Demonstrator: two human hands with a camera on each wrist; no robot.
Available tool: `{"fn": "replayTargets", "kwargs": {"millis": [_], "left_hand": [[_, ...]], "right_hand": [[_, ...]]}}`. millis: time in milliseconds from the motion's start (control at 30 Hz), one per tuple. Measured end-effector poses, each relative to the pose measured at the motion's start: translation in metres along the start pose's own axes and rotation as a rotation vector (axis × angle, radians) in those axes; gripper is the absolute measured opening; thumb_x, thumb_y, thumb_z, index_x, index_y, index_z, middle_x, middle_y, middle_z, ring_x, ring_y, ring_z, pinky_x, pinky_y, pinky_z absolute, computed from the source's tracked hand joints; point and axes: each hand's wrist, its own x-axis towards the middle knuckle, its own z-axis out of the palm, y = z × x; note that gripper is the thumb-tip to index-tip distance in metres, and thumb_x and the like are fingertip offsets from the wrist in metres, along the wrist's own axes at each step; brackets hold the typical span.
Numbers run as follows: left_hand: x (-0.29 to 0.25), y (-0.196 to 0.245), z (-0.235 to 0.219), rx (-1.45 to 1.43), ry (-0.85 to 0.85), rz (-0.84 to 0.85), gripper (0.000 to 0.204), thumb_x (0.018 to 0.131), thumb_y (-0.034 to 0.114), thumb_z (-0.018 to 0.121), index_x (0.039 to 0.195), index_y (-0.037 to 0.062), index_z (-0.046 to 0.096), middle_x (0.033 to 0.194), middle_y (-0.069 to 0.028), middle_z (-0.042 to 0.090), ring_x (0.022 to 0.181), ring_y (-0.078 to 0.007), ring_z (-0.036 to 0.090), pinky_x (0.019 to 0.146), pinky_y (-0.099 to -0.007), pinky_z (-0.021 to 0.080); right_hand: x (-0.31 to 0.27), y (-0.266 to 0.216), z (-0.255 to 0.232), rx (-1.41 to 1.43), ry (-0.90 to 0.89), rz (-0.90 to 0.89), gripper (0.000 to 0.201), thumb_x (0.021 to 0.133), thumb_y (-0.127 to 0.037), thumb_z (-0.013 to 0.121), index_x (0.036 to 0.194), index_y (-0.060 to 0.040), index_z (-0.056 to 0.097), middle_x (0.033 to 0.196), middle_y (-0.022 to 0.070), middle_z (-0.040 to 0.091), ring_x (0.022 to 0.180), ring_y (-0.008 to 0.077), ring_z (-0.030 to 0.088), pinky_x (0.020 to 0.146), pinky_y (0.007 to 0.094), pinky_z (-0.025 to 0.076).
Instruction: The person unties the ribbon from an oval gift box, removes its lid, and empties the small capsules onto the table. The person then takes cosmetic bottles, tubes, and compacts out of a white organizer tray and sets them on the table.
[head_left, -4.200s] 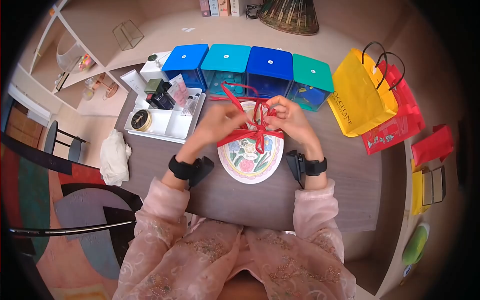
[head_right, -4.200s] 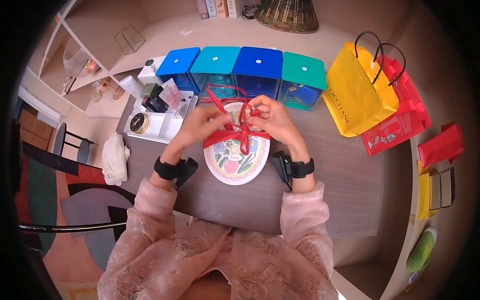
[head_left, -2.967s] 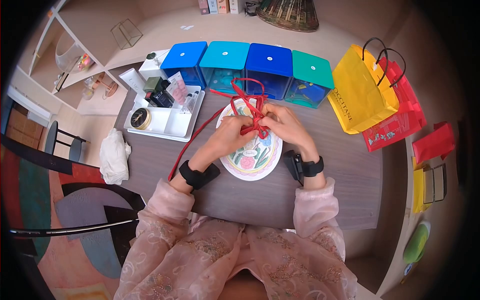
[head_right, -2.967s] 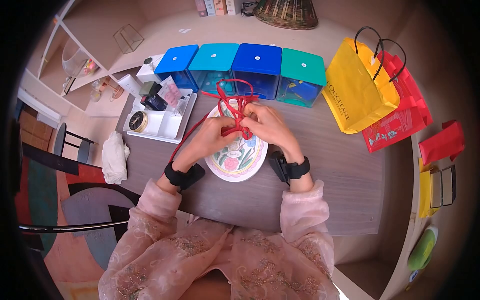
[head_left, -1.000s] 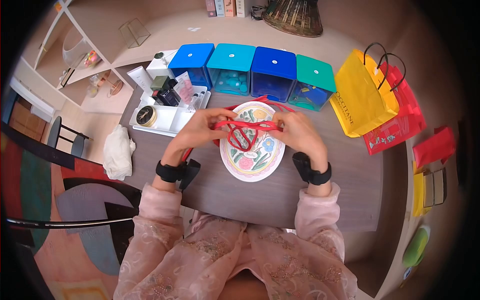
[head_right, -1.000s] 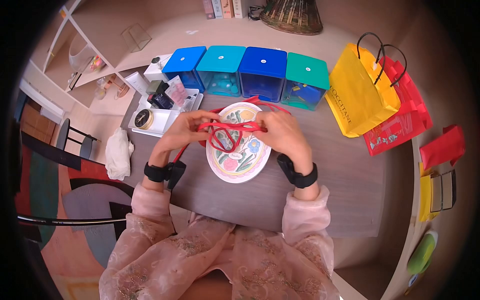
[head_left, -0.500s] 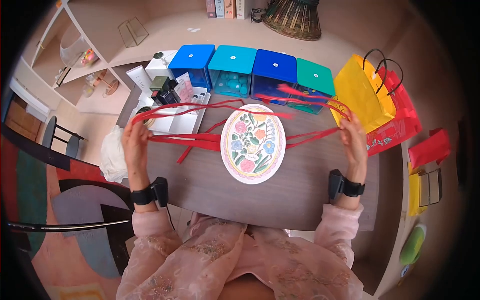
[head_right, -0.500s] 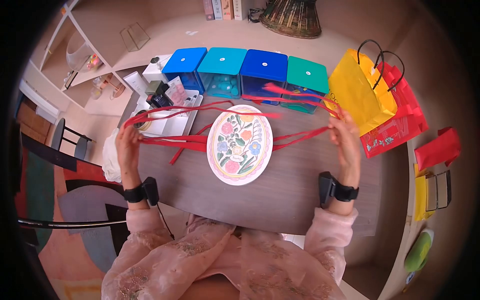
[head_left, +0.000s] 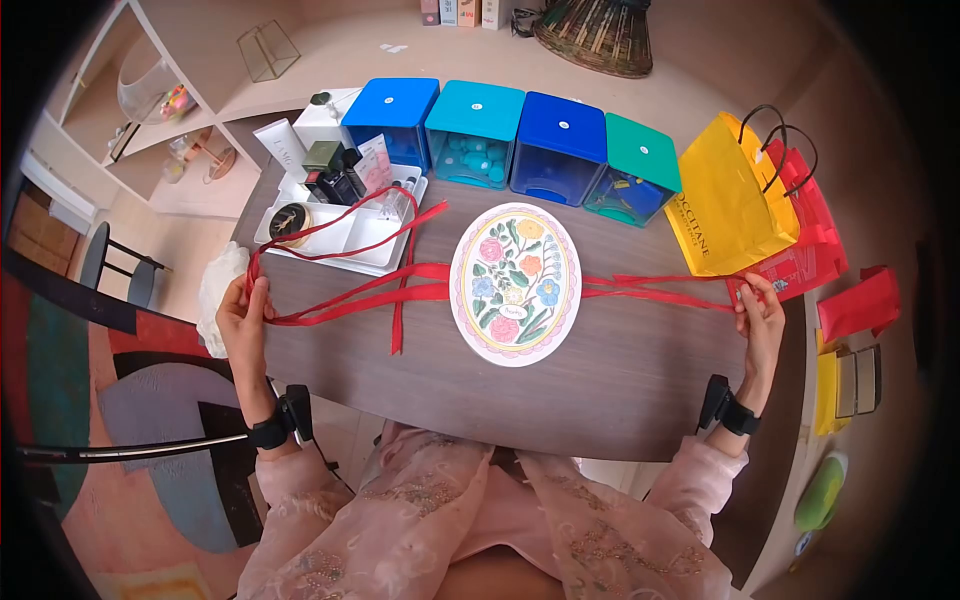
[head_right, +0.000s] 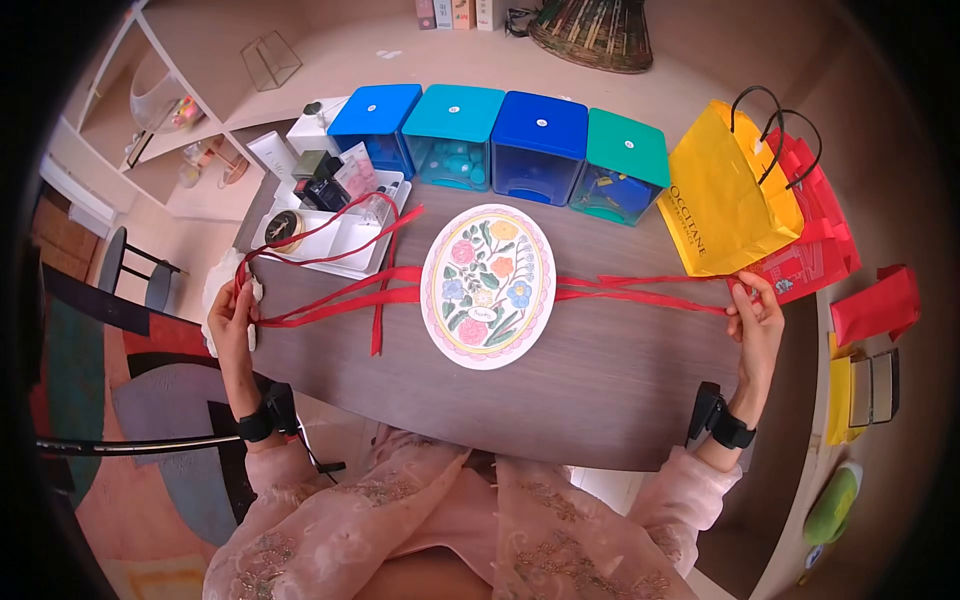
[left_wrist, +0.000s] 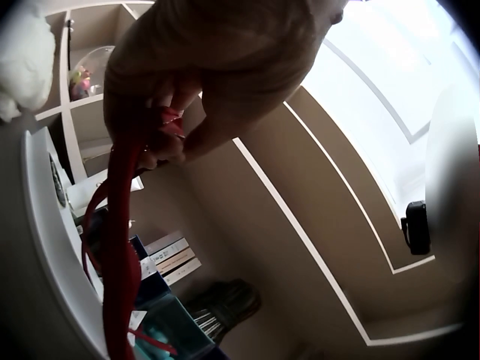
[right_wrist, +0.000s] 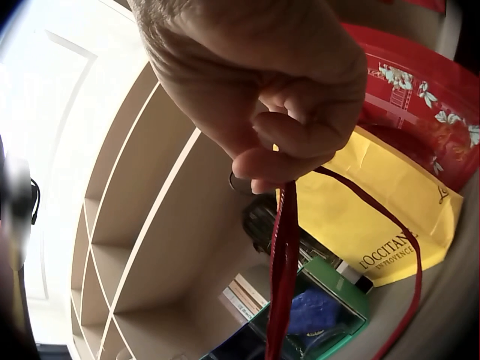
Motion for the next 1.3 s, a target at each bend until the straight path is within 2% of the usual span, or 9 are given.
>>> {"fn": "replayTargets", "kwargs": {"millis": [100, 267, 333, 400, 467, 533, 933, 1100, 1300], "left_hand": [[-0.002, -0.002, 0.000, 0.408, -0.003, -0.009, 0.026, 0.086, 0.016, 0.063, 0.104, -0.0016, 0.058, 0.072, -0.0015, 0.054, 0.063, -0.0111, 0.052, 0.060, -0.0232, 0.043], [-0.012, 0.023, 0.047, 0.985, 0.431, 0.783, 0.029, 0.082, 0.016, 0.066, 0.103, -0.0035, 0.059, 0.093, -0.0173, 0.060, 0.087, -0.0261, 0.058, 0.072, -0.0333, 0.047], [-0.018, 0.019, 0.065, 0.872, 0.392, 0.809, 0.025, 0.083, 0.014, 0.065, 0.101, -0.0022, 0.060, 0.089, -0.0158, 0.061, 0.081, -0.0228, 0.059, 0.068, -0.0319, 0.047], [-0.034, 0.018, 0.089, 0.529, -0.094, 0.288, 0.020, 0.084, 0.015, 0.064, 0.096, -0.0021, 0.063, 0.076, -0.0123, 0.062, 0.071, -0.0191, 0.060, 0.062, -0.0308, 0.046], [-0.047, 0.023, 0.116, 0.366, -0.362, 0.065, 0.022, 0.086, 0.018, 0.063, 0.089, -0.0033, 0.064, 0.066, -0.0097, 0.061, 0.059, -0.0154, 0.058, 0.056, -0.0293, 0.045], [-0.047, 0.014, 0.132, 0.396, -0.441, 0.065, 0.027, 0.087, 0.022, 0.061, 0.092, -0.0046, 0.063, 0.070, -0.0099, 0.062, 0.061, -0.0147, 0.059, 0.056, -0.0275, 0.047], [-0.045, -0.003, 0.168, 0.331, -0.755, -0.182, 0.045, 0.087, 0.036, 0.060, 0.097, -0.0078, 0.062, 0.066, -0.0122, 0.062, 0.053, -0.0160, 0.055, 0.055, -0.0289, 0.045], [-0.053, -0.021, 0.173, 0.376, -0.736, 0.203, 0.044, 0.084, 0.036, 0.064, 0.105, -0.0024, 0.062, 0.095, -0.0199, 0.061, 0.091, -0.0232, 0.056, 0.061, -0.0311, 0.048], [-0.062, -0.018, 0.180, 0.148, -0.771, -0.022, 0.049, 0.086, 0.031, 0.063, 0.122, 0.0008, 0.052, 0.106, -0.0170, 0.060, 0.104, -0.0239, 0.054, 0.081, -0.0306, 0.049]], "right_hand": [[-0.002, 0.000, -0.008, -0.146, -0.006, -0.001, 0.024, 0.087, -0.017, 0.062, 0.109, -0.0086, 0.059, 0.066, -0.0011, 0.058, 0.052, 0.0017, 0.052, 0.044, 0.0134, 0.031], [-0.008, 0.012, 0.000, -1.246, 0.098, -0.165, 0.028, 0.079, -0.016, 0.067, 0.106, -0.0096, 0.063, 0.074, 0.0106, 0.065, 0.065, 0.0261, 0.064, 0.058, 0.0347, 0.049], [-0.015, 0.002, 0.022, -1.200, 0.096, -0.144, 0.029, 0.076, -0.015, 0.067, 0.104, -0.0091, 0.064, 0.081, 0.0136, 0.065, 0.076, 0.0330, 0.062, 0.068, 0.0419, 0.049], [-0.014, 0.005, 0.046, -1.108, -0.087, -0.204, 0.031, 0.072, -0.013, 0.069, 0.103, -0.0084, 0.064, 0.086, 0.0136, 0.065, 0.079, 0.0308, 0.062, 0.069, 0.0404, 0.049], [-0.018, 0.012, 0.076, -0.803, -0.263, -0.740, 0.032, 0.069, -0.011, 0.071, 0.101, -0.0075, 0.065, 0.088, 0.0145, 0.064, 0.078, 0.0302, 0.062, 0.069, 0.0388, 0.048], [-0.024, 0.000, 0.110, -0.763, -0.530, -0.357, 0.035, 0.067, -0.009, 0.072, 0.102, -0.0059, 0.063, 0.092, 0.0149, 0.061, 0.079, 0.0294, 0.061, 0.069, 0.0384, 0.048], [-0.013, 0.038, 0.175, -0.736, -0.595, -0.614, 0.017, 0.071, -0.006, 0.067, 0.085, -0.0017, 0.058, 0.082, 0.0143, 0.058, 0.076, 0.0353, 0.059, 0.067, 0.0424, 0.048], [-0.022, 0.047, 0.185, -0.749, -0.474, -0.601, 0.008, 0.074, -0.004, 0.061, 0.079, 0.0003, 0.056, 0.081, 0.0182, 0.060, 0.075, 0.0379, 0.060, 0.063, 0.0447, 0.048], [-0.011, 0.053, 0.180, -0.808, -0.419, -0.560, 0.007, 0.076, -0.004, 0.057, 0.077, 0.0031, 0.057, 0.083, 0.0222, 0.060, 0.074, 0.0400, 0.060, 0.062, 0.0454, 0.048]]}}
